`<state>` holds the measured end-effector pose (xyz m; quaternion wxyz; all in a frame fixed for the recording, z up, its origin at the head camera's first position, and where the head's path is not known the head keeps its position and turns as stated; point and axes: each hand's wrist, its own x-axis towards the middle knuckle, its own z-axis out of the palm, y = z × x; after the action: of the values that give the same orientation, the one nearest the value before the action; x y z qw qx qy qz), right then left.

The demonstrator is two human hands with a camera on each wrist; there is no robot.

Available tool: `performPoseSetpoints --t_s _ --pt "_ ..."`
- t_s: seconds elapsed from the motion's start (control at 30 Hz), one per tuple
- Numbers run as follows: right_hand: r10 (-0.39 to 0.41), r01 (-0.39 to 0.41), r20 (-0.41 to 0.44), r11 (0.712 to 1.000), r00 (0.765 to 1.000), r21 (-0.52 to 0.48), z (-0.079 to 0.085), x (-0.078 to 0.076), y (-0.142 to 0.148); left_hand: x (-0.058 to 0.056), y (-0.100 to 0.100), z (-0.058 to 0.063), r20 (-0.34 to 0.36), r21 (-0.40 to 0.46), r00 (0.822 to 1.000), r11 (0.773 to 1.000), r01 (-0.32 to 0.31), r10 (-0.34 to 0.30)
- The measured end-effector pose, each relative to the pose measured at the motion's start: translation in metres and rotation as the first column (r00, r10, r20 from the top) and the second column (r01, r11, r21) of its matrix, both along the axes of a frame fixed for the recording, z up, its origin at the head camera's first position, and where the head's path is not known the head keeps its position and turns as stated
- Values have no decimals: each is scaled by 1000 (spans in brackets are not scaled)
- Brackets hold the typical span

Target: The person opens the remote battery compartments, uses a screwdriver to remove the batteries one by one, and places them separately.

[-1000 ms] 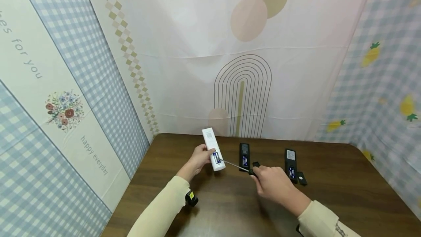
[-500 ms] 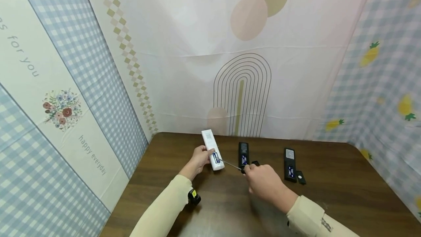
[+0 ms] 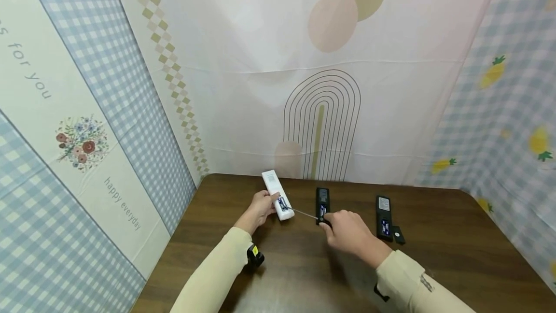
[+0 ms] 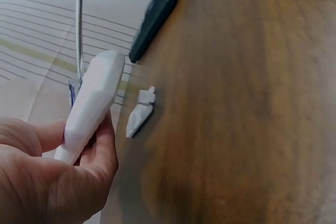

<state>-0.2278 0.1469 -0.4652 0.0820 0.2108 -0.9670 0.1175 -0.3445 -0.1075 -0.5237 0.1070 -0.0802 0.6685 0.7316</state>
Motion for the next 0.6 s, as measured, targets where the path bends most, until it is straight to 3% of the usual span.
performPoseSetpoints --t_s 0.6 --pt "-45 64 122 986 991 -155 -18 -19 0 -11 -6 5 -10 -4 1000 1000 -14 14"
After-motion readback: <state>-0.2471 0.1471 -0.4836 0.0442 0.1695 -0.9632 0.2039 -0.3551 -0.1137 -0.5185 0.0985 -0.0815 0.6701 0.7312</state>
